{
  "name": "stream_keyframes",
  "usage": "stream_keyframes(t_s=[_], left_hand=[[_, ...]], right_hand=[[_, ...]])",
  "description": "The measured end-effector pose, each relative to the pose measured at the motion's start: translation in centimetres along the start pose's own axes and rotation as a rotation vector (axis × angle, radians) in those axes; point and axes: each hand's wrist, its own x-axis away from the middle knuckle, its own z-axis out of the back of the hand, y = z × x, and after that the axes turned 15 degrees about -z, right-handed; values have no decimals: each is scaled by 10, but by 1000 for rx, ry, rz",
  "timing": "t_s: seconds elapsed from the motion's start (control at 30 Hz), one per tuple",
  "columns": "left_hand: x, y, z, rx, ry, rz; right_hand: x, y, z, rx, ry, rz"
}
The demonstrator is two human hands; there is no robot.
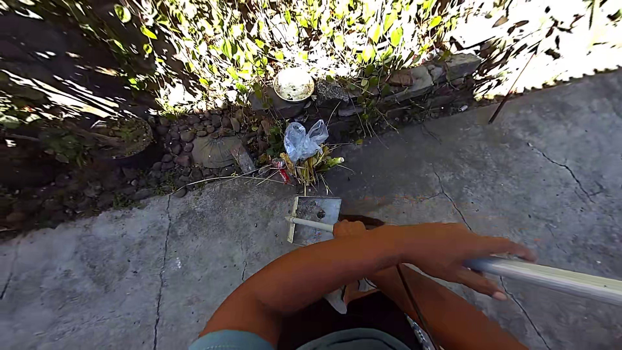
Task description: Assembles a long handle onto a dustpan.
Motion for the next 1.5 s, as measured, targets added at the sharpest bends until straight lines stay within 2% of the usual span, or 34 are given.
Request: stream_keyframes(t_s=[0.03, 0.07, 0.1, 0.13, 0.2, 0.27, 0.33, 0.4, 0.47, 0.53, 0.6, 0.67, 0.73, 0.83, 0.93, 1.03, 1.1, 1.17, 1.27, 1.37, 1.43, 1.5], left_hand=[[1, -3, -4, 14, 1, -4], [6, -7, -5, 11, 24, 3], [15, -11, -3, 3, 72, 31], [28, -16, 1, -18, 128, 76], [63, -31, 9, -65, 229, 202], [104, -46, 16, -76, 304, 290], [143, -50, 17, -21, 363, 350], [171, -46, 11, 53, 411, 419], [187, -45, 2, 100, 447, 472], [196, -48, -9, 125, 497, 501], [200, -54, -17, 134, 554, 525], [200, -61, -25, 127, 578, 536], [198, -71, -34, 128, 567, 519], [191, -91, -52, 130, 539, 508], [186, -110, -73, 127, 468, 521], [174, -116, -85, 106, 409, 554], [162, -116, -88, 103, 345, 572], [149, -114, -90, 113, 273, 565], [138, -110, -94, 85, 222, 569], [145, -105, -108, 83, 193, 609], [152, -88, -128, 55, 235, 666], [160, -68, -157, 44, 349, 632]], right_hand=[[16, 0, -8, -7, 221, 119], [29, 2, -10, -15, 367, 255], [59, 2, 16, 62, 204, 320], [78, 5, 27, 59, 152, 420], [107, 28, 8, -189, 370, 702], [127, 51, -5, -470, 320, 831], [143, 72, -17, -722, 420, 852], [155, 93, -27, -807, 528, 848], [165, 116, -34, -782, 491, 846], [167, 137, -42, -734, 361, 811], [165, 151, -42, -721, 257, 689], [168, 152, -36, -740, 234, 566], [170, 142, -33, -699, 297, 550], [159, 125, -46, -630, 368, 718], [144, 121, -57, -757, 501, 860], [134, 131, -37, -1016, 676, 779], [124, 142, -21, -1107, 712, 681], [117, 152, -8, -1033, 683, 647], [106, 164, -6, -879, 670, 707], [109, 175, -19, -926, 521, 797], [115, 179, -33, -971, 424, 857], [120, 181, -44, -972, 353, 906]])
